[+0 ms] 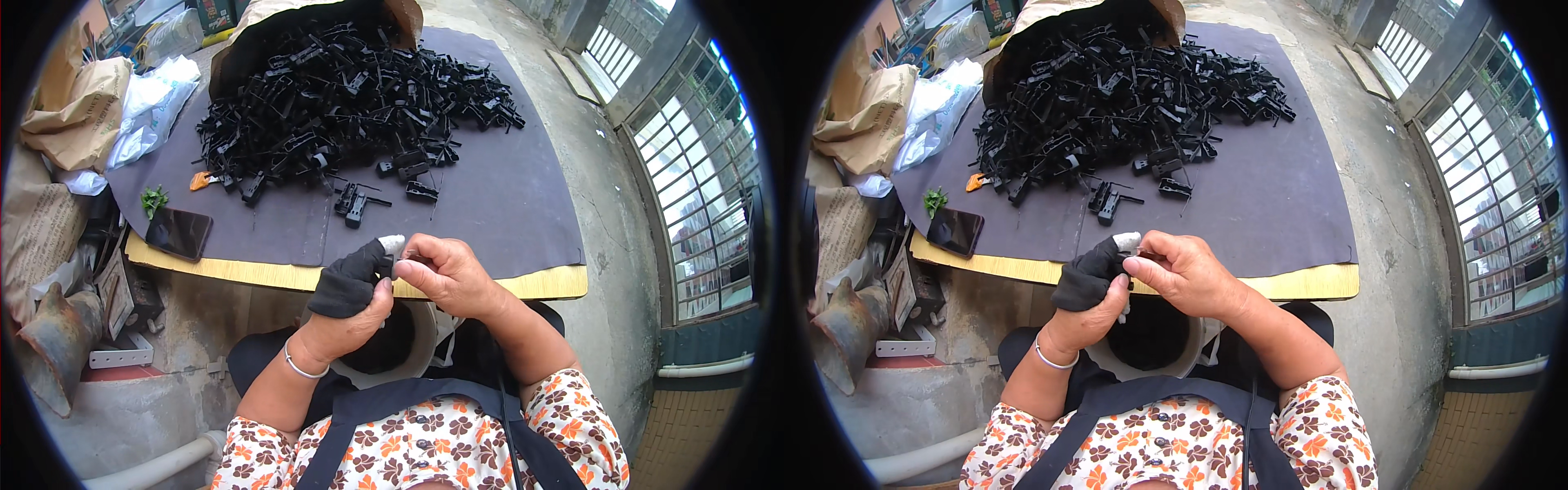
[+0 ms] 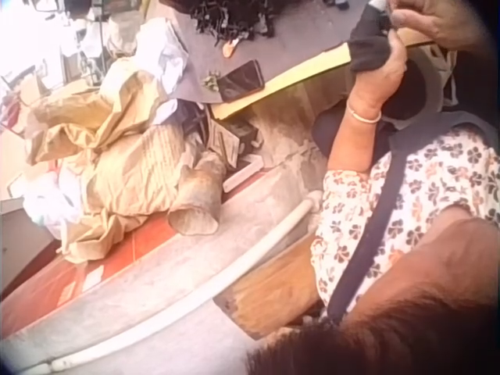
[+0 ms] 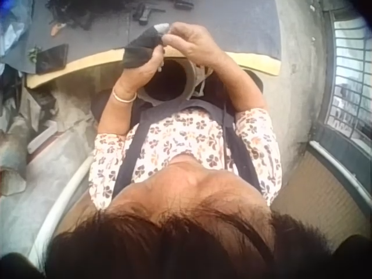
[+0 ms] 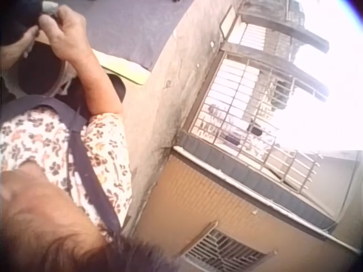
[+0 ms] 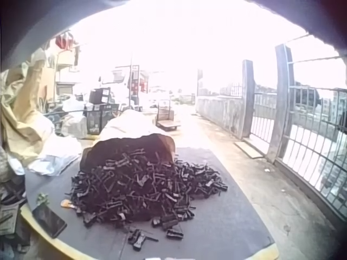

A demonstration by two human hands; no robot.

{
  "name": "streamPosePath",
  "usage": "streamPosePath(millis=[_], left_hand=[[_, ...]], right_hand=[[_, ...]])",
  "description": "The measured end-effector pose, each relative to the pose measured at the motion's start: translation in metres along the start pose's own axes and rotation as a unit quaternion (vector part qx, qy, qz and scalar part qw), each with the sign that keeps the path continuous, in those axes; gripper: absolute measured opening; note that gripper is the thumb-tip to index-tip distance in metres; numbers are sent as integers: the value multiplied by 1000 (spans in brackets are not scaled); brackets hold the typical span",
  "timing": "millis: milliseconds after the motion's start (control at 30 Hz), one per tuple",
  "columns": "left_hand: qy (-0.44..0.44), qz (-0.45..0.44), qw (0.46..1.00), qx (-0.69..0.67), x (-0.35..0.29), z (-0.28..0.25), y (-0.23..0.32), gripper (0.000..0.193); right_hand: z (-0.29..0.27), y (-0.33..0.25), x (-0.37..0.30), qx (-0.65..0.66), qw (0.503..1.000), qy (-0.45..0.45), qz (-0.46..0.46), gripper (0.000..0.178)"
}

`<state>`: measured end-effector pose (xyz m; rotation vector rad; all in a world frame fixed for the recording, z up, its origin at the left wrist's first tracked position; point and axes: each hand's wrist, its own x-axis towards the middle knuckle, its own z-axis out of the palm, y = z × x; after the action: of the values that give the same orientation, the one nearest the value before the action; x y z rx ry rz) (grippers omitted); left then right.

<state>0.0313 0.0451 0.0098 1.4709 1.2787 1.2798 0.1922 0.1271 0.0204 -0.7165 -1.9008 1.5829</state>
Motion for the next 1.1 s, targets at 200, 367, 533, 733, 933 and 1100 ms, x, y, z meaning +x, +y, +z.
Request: streamPosePath(millis=[200,367,533,733,933,1100], left_hand=[[11,-29,999,17,-2,3,4,38],[62,106,983,135,-2,7,-1,37],[90,200,945,244,-3,7,1,38],[101,191,942,258,-6,11,4,38],[92,25,991,92,-9,13,2,36],[114,159,960,201,-6,11,-6,35]], right_hand=[[6,-2,-1,-208,973,2,-100,23],[14,2,-2,-217,968,29,-120,19],[16,4,-1,-173,979,13,-111,17],[22,16,-2,-109,991,4,-83,21],[23,11,-3,-98,989,31,-109,24],[24,6,-4,-89,994,32,-54,27]])
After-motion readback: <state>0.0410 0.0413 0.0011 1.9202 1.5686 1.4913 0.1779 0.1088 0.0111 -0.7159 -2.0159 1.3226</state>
